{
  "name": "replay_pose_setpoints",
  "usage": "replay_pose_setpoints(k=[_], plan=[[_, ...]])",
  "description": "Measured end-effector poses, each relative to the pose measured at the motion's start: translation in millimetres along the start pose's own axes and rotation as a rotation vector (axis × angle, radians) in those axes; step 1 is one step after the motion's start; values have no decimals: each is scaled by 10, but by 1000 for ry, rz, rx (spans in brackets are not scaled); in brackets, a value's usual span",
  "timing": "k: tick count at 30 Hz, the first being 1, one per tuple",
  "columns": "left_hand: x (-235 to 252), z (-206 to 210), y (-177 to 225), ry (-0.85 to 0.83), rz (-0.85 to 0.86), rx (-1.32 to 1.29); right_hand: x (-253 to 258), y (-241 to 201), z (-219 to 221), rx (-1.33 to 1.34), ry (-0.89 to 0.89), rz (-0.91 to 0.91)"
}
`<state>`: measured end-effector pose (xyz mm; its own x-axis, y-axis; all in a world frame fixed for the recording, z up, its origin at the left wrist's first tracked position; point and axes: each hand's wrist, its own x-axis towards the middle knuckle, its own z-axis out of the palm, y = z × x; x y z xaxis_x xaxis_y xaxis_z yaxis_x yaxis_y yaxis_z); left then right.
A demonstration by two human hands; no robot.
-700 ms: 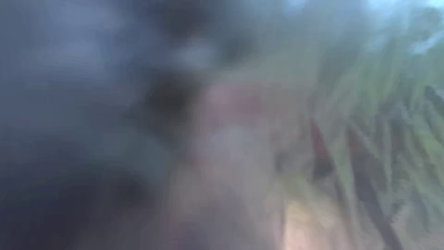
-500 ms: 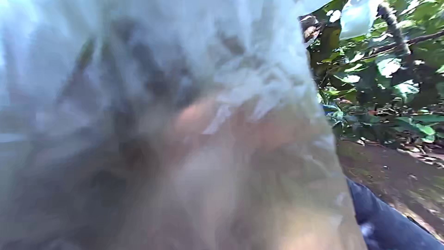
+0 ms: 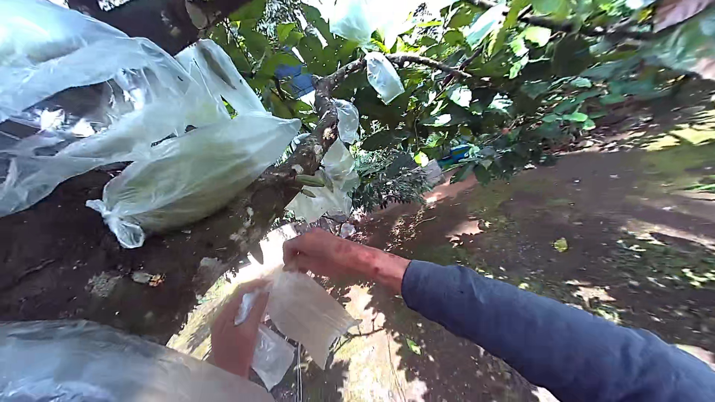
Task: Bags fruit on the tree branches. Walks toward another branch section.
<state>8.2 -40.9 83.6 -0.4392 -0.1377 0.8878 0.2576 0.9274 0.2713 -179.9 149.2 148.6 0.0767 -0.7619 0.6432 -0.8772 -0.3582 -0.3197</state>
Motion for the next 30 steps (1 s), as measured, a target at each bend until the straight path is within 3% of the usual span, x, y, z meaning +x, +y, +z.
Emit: replay_pose_setpoints(k=[3, 9, 14, 17, 24, 30], plan=[[205, -128, 140, -42, 122, 9, 76, 68, -87, -19, 93, -10], [422, -176, 451, 89, 69, 289, 173, 153, -75, 132, 274, 21], [498, -89, 688, 230, -32, 420, 116, 154, -16, 449, 432, 15], [490, -56, 760, 262, -9, 431, 31, 109, 44, 696, 519, -43], [514, 42, 509, 387, -19, 303, -129, 59, 136, 878, 578, -135], [654, 216, 505, 520, -13, 192, -152, -169, 225, 904, 508, -215]])
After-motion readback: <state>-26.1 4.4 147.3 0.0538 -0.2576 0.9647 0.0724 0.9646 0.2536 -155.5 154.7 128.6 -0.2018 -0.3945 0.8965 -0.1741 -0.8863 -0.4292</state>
